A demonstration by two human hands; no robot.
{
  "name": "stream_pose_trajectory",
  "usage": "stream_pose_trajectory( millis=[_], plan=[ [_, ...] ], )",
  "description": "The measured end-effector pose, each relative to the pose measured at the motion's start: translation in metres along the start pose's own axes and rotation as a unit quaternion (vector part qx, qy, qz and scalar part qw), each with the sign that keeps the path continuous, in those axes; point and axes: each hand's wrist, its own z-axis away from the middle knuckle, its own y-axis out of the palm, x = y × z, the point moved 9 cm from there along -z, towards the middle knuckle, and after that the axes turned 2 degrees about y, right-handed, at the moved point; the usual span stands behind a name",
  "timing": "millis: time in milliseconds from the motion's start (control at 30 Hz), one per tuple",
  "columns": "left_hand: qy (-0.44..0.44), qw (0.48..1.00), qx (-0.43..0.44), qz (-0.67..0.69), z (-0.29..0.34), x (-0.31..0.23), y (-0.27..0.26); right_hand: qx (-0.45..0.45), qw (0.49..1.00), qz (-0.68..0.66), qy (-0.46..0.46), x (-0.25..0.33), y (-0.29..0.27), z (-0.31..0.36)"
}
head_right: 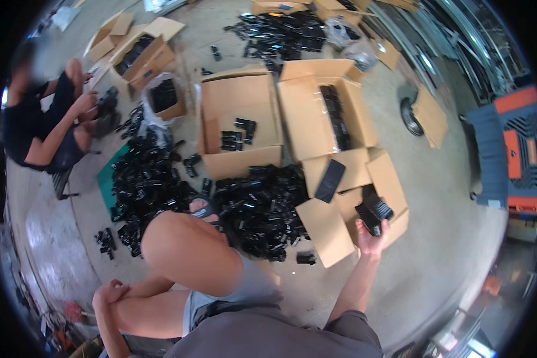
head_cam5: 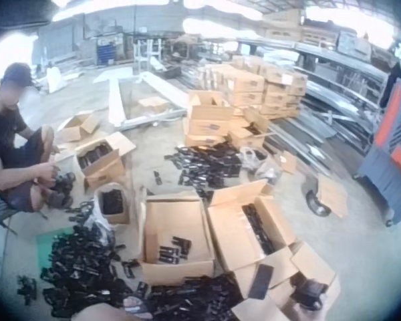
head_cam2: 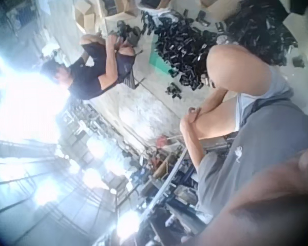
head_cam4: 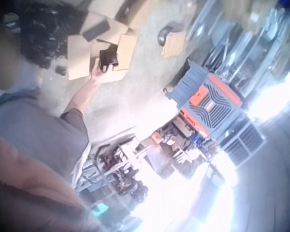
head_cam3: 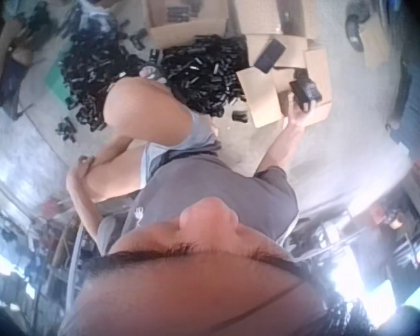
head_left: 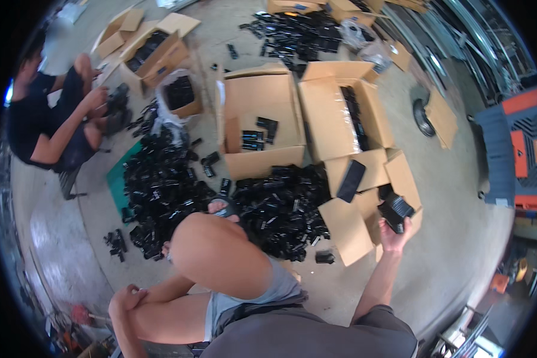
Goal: The person connects black plastic components together by hand and places the finished units into cardboard boxes.
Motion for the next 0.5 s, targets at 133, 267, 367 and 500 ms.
stream_pose_trajectory(
  millis=[133, 267, 367, 500],
  plan=[
    [0.020, 1.000, 0.015, -0.008, -0.012, -0.019, -0.015, 0.139, 0.987, 0.085, -0.002, -0.026, 0.129, -0.007],
    [0.021, 1.000, -0.002, 0.020, -0.004, -0.020, -0.016, 0.189, 0.942, 0.271, 0.063, -0.124, 0.243, -0.062],
    [0.019, 0.999, -0.022, 0.037, -0.006, -0.002, -0.009, 0.197, 0.844, 0.498, -0.007, -0.206, 0.285, -0.129],
    [0.032, 0.998, -0.016, 0.060, -0.010, -0.001, -0.006, 0.143, 0.614, 0.776, 0.001, -0.261, 0.321, -0.165]
  ],
)
